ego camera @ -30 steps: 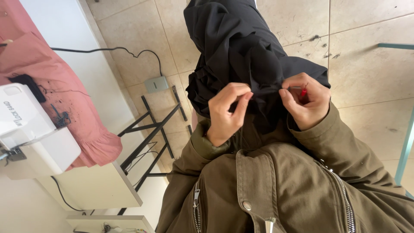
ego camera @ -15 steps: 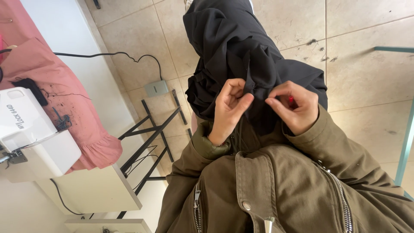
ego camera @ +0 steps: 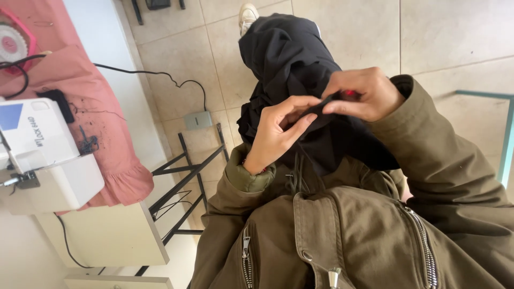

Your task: Use a seam ripper to remove stitches from a garment.

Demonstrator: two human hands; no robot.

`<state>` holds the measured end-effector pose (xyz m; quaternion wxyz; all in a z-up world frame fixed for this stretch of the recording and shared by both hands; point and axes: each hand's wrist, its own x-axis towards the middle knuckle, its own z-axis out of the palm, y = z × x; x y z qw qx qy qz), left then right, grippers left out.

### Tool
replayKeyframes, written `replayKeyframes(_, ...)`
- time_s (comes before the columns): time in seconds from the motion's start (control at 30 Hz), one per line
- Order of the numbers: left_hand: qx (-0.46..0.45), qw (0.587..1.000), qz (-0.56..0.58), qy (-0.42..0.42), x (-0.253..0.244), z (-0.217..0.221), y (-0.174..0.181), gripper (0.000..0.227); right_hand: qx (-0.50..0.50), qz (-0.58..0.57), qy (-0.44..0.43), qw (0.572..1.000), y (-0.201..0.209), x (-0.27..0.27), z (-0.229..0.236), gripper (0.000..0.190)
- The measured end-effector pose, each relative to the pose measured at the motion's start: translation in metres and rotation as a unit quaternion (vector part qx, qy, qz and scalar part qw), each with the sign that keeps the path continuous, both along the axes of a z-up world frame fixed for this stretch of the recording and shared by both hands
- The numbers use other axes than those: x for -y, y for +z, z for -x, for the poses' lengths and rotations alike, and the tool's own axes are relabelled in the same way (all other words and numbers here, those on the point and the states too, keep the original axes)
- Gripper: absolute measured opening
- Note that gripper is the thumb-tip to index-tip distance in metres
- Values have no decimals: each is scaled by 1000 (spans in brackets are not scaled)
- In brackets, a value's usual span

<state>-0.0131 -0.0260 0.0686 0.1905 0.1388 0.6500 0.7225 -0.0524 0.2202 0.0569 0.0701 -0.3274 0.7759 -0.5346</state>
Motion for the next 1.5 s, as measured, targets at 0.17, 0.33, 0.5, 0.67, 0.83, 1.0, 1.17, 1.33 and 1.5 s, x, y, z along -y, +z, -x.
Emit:
replayKeyframes(0.17, -53, 985, 156, 43, 15, 3, 19, 33, 37, 20, -77, 996, 6, -30, -10, 20)
replayKeyframes(0.33, -169, 958, 175, 150, 35, 7, 17, 38, 50, 75, -195, 977, 58, -52, -25, 24)
replayKeyframes(0.5, -83, 996, -32, 8, 69, 2, 16, 20, 107, 117, -255, 954, 50, -71, -42, 24)
replayKeyframes(0.67, -107, 991, 57, -54, 86, 5, -7, 18, 166, 17, -308, 937, -10, -89, -58, 22)
replayKeyframes(0.83, -109, 973, 201, -34, 65, 10, -22, 24, 257, 24, -345, 902, -80, -83, -74, 15)
replayKeyframes(1.0, -75, 988, 127, -38, 60, 4, -40, 20, 297, 11, -336, 894, -95, -88, -83, 14)
replayKeyframes(1.17, -56, 992, 103, -48, 52, 6, -41, 18, 147, -150, -305, 929, -17, -50, -57, 15)
replayKeyframes(1.33, -44, 990, 97, -90, 42, 10, -33, 17, 104, -159, -261, 946, 3, -15, -48, 25)
replayKeyframes(1.5, -5, 995, 78, -61, 42, 8, -38, 16, 65, -94, -113, 987, -7, 13, -41, 29)
